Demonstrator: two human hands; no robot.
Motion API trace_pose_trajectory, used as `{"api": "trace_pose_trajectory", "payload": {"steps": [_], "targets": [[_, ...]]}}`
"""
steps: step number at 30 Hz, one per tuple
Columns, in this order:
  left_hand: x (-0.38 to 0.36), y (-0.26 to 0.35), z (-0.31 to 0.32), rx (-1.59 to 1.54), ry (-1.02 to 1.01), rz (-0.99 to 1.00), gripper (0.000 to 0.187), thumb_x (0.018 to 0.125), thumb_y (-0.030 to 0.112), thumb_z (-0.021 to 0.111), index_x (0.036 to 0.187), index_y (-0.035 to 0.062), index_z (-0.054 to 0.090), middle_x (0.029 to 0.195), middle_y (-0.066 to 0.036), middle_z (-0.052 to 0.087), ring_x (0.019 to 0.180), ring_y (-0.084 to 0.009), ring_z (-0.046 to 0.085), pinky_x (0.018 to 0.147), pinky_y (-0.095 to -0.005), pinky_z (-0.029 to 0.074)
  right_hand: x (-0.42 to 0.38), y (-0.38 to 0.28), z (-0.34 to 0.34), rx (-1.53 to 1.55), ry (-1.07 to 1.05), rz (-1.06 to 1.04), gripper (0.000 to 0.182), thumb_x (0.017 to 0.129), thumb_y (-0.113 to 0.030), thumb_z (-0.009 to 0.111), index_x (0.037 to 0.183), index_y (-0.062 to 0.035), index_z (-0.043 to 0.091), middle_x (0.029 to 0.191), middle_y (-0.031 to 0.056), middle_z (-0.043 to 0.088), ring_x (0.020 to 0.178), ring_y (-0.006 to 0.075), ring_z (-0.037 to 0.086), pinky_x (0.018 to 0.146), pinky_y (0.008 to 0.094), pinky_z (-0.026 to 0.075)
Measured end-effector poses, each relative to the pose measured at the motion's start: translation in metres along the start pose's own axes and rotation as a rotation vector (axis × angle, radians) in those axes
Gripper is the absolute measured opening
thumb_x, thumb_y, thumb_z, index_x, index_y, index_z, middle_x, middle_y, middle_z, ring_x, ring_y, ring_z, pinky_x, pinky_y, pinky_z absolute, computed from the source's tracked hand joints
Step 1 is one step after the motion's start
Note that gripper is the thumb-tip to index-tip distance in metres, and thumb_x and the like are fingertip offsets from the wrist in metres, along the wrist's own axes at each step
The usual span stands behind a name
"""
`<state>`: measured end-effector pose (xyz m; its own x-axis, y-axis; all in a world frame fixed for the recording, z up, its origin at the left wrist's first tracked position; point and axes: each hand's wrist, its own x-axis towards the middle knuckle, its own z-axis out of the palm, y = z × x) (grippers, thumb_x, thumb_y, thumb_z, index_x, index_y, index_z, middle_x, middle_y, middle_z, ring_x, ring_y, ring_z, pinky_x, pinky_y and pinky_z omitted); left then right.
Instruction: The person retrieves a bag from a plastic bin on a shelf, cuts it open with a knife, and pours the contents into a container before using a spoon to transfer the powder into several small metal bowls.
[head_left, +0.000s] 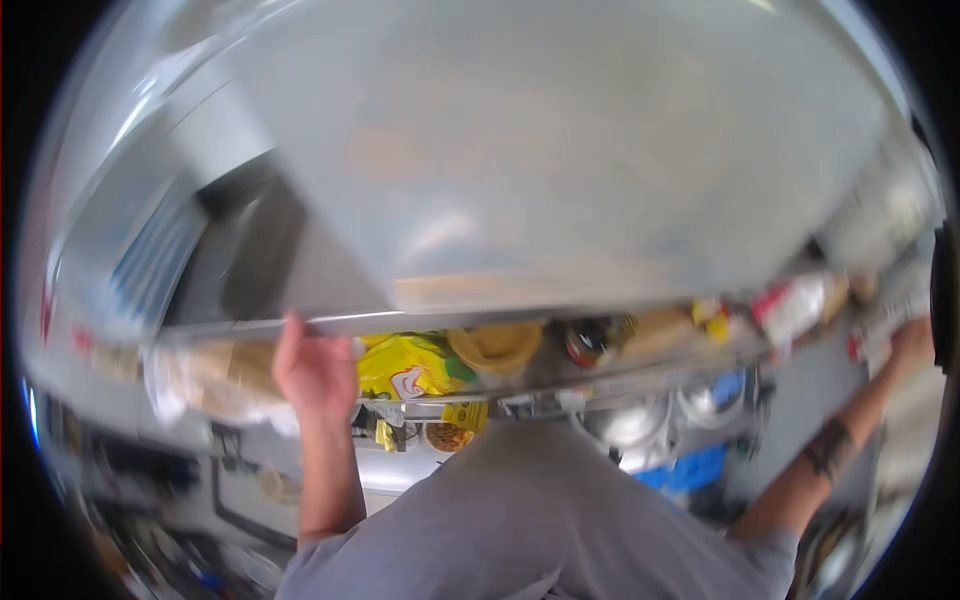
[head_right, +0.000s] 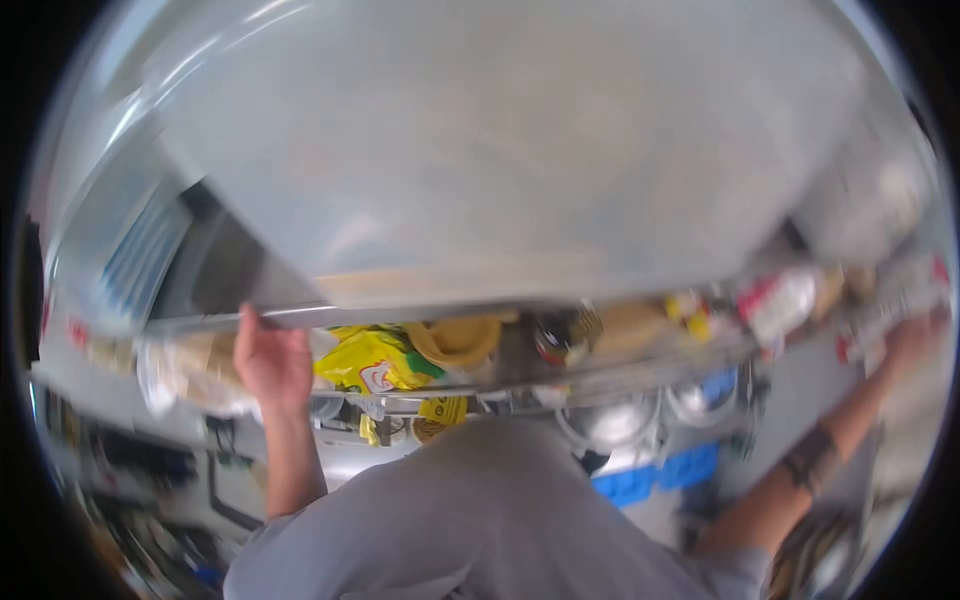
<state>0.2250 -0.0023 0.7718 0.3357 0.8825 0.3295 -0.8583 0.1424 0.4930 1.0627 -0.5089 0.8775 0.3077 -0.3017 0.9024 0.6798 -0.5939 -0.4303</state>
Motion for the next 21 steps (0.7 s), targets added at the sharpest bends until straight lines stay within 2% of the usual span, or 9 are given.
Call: {"api": "trace_pose_trajectory", "payload": {"steps": [4, 5, 6, 9, 12, 15, 17, 19, 21], "targets": [[0.010, -0.002, 0.011, 0.104, 0.020, 0.056, 0.030, 0.107, 0.027, 0.063, 0.122, 0.0022, 0.070, 0.128, -0.016, 0.073, 0.116, -0.0280, 0.070, 0.103, -0.0451, 0.058, -0.099, -0.028, -0.081, 0.029, -0.024, 0.035, 0.044, 0.096, -0.022, 0.068, 0.133, 0.0026, 0.067, 0.129, 0.0182, 0.072, 0.118, 0.0321, 0.068, 0.105, 0.0421, 0.051], [0.015, 0.002, 0.006, 0.147, 0.059, 0.062, 0.033, 0.107, 0.027, 0.062, 0.124, 0.0003, 0.069, 0.129, -0.017, 0.072, 0.118, -0.0284, 0.069, 0.107, -0.0455, 0.055, -0.127, -0.040, -0.089, 0.222, -0.055, 0.136, 0.041, 0.096, -0.020, 0.067, 0.130, 0.0015, 0.069, 0.123, 0.0192, 0.073, 0.117, 0.0343, 0.069, 0.103, 0.0437, 0.051], [0.020, 0.006, -0.004, 0.146, 0.024, 0.051, 0.037, 0.104, 0.023, 0.065, 0.128, -0.0052, 0.064, 0.131, -0.019, 0.071, 0.120, -0.0284, 0.068, 0.109, -0.0445, 0.054, -0.150, -0.092, -0.112, -0.132, -0.157, 0.150, 0.036, 0.099, -0.020, 0.064, 0.126, 0.0020, 0.069, 0.119, 0.0216, 0.073, 0.114, 0.0365, 0.069, 0.100, 0.0448, 0.051], [0.025, 0.006, 0.003, 0.131, 0.007, -0.021, 0.042, 0.101, 0.020, 0.067, 0.132, -0.0079, 0.060, 0.129, -0.021, 0.070, 0.118, -0.0273, 0.069, 0.107, -0.0394, 0.056, -0.228, -0.129, -0.144, -0.253, -0.176, 0.178, 0.026, 0.103, -0.020, 0.060, 0.120, -0.0026, 0.068, 0.110, 0.0286, 0.072, 0.105, 0.0444, 0.069, 0.092, 0.0471, 0.053], [0.029, 0.013, -0.008, 0.217, -0.012, -0.017, 0.042, 0.099, 0.015, 0.068, 0.134, -0.0047, 0.059, 0.131, -0.018, 0.069, 0.115, -0.0249, 0.069, 0.096, -0.0336, 0.062, -0.313, -0.116, -0.183, -0.296, -0.321, 0.400, 0.023, 0.102, -0.018, 0.060, 0.118, -0.0031, 0.065, 0.098, 0.0284, 0.073, 0.095, 0.0482, 0.071, 0.083, 0.0512, 0.055], [0.032, 0.027, -0.013, 0.250, -0.048, -0.128, 0.041, 0.099, 0.017, 0.067, 0.129, -0.0101, 0.060, 0.129, -0.021, 0.070, 0.116, -0.0247, 0.069, 0.099, -0.0328, 0.060, -0.407, -0.088, -0.227, -0.406, -0.514, 0.566, 0.020, 0.099, -0.013, 0.060, 0.117, -0.0026, 0.061, 0.091, 0.0289, 0.073, 0.090, 0.0511, 0.071, 0.080, 0.0532, 0.055], [0.033, 0.026, -0.011, 0.266, -0.057, -0.188, 0.039, 0.098, 0.015, 0.068, 0.126, -0.0095, 0.061, 0.125, -0.019, 0.070, 0.112, -0.0225, 0.069, 0.099, -0.0314, 0.059, -0.469, -0.083, -0.256, -0.487, -0.644, 0.632, 0.019, 0.097, -0.009, 0.059, 0.115, -0.0020, 0.060, 0.093, 0.0314, 0.072, 0.092, 0.0521, 0.070, 0.081, 0.0544, 0.055], [0.026, 0.016, 0.005, 0.238, 0.059, -0.061, 0.034, 0.096, 0.012, 0.070, 0.122, -0.0080, 0.062, 0.120, -0.016, 0.071, 0.108, -0.0204, 0.069, 0.098, -0.0299, 0.058, -0.537, -0.071, -0.284, -0.475, -0.745, 0.672, 0.020, 0.095, -0.008, 0.060, 0.115, -0.0020, 0.058, 0.094, 0.0326, 0.071, 0.093, 0.0525, 0.070, 0.082, 0.0574, 0.054], [0.025, 0.018, 0.007, 0.261, 0.078, -0.094, 0.035, 0.095, 0.011, 0.070, 0.124, -0.0075, 0.061, 0.120, -0.016, 0.069, 0.109, -0.0214, 0.067, 0.098, -0.0301, 0.058, -0.599, -0.069, -0.309, -0.472, -0.911, 0.767, 0.025, 0.095, -0.010, 0.060, 0.119, -0.0021, 0.058, 0.099, 0.0311, 0.072, 0.096, 0.0529, 0.069, 0.083, 0.0576, 0.054]]}}
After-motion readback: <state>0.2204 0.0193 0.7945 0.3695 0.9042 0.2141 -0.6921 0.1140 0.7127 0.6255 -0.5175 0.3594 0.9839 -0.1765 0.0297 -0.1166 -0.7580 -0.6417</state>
